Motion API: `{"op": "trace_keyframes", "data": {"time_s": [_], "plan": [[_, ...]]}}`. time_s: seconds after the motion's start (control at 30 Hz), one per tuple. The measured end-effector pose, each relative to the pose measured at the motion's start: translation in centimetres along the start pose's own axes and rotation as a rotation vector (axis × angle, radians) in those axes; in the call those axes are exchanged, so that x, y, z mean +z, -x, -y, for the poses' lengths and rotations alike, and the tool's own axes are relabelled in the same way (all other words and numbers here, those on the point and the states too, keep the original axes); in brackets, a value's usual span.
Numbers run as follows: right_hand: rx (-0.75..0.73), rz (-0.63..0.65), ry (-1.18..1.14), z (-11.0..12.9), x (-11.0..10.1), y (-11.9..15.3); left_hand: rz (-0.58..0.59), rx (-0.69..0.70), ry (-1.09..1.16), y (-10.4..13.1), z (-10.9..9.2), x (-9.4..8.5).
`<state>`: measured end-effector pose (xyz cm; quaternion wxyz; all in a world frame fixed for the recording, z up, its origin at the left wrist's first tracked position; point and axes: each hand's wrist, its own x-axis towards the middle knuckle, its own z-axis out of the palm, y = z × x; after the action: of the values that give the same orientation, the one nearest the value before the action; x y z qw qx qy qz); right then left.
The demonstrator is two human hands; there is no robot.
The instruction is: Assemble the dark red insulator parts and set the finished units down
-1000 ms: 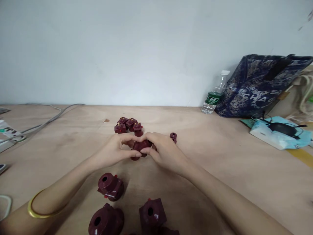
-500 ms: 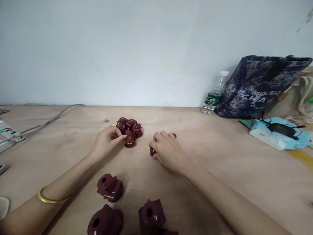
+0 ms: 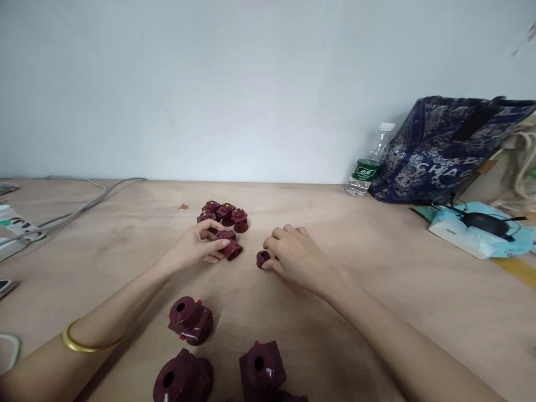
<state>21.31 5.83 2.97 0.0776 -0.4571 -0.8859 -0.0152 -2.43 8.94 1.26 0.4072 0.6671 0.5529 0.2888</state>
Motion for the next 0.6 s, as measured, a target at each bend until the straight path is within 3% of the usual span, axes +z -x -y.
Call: {"op": "trace_keyframes", "data": {"time_s": [0.07,0.17,0.23,0.33,0.43,0.53,0.6], "plan": [[-0.004,0.003,-0.022,-0.1,0.1,0.0,-0.080,0.090,-0.020,0.4,0.3,0.0],[-0.011,-0.010,-0.071,0.3,0.1,0.1,-0.321,0.298,-0.407,0.7,0.6,0.0],[-0.017,-0.057,-0.153,1.2,-0.2,0.1,-0.395,0.315,-0.643,0.4,0.7,0.1],[-0.063,-0.118,-0.423,3.5,-1.3,-0.2,-0.411,0.255,-0.781,-0.3,1.0,0.0],[-0.199,0.006,-0.649,6.4,-2.5,-0.9,-0.454,0.242,-0.775,-0.4,0.9,-0.5],[-0.350,0.158,-0.703,7.9,-2.9,-1.9,-0.490,0.307,-0.541,0.5,0.1,-1.4],[-0.321,0.140,-0.760,7.5,-2.5,-2.3,-0.305,0.319,-0.273,1.1,-0.7,-2.0]]}}
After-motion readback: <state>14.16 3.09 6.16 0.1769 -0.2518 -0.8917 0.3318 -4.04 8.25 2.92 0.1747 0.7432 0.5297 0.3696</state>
